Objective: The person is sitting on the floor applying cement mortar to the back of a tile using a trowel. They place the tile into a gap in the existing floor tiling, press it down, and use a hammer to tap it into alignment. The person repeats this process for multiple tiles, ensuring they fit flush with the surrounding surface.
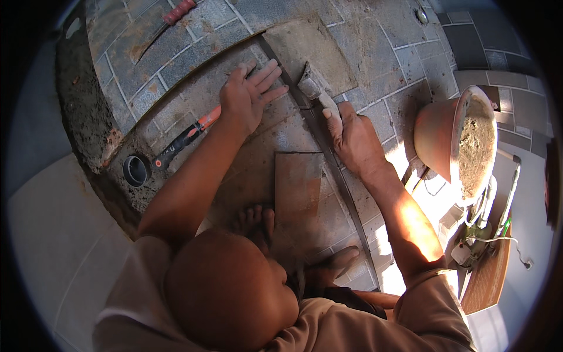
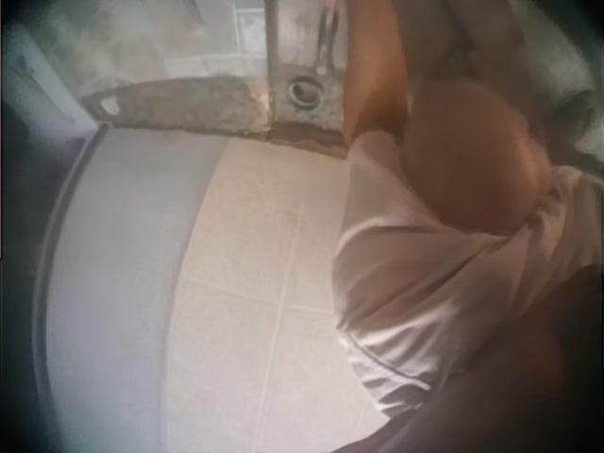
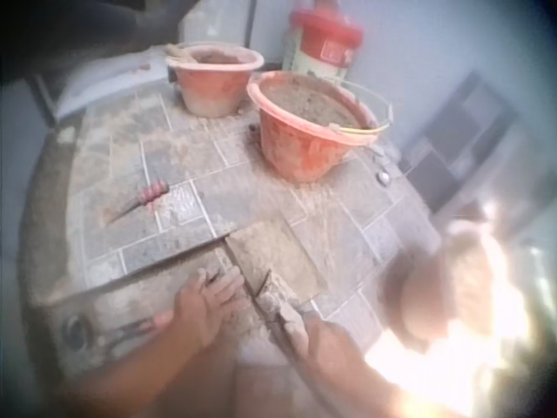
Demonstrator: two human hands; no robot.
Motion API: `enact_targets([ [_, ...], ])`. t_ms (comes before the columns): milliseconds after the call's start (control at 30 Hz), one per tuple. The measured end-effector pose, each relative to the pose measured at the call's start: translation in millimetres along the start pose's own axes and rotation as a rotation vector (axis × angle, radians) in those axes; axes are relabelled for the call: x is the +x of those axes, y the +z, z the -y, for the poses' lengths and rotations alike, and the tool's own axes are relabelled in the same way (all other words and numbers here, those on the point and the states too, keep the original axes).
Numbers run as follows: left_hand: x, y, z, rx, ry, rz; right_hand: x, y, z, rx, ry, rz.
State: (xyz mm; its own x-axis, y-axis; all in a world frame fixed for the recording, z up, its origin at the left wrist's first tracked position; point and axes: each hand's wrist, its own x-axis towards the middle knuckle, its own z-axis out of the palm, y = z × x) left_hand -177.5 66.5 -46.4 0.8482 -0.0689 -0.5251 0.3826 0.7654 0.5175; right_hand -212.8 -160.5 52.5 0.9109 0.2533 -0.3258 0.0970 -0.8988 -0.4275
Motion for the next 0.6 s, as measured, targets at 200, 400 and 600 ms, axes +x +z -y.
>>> enact_targets([
  [200,-0.7,3.5,-3.0,-0.017,-0.009,-0.014,-7.5,4.4,-1.0,0.023,-0.013,-0.059],
  [400,-0.3,0.2,-3.0,-0.027,-0.007,-0.006,2.5,-8.8,6.6,-0.004,-0.005,-0.063],
  [600,-1.5,-1.0,-2.4,-0.001,0.003,0.008,19.8,-15.9,12.9,-0.027,0.030,0.005],
])
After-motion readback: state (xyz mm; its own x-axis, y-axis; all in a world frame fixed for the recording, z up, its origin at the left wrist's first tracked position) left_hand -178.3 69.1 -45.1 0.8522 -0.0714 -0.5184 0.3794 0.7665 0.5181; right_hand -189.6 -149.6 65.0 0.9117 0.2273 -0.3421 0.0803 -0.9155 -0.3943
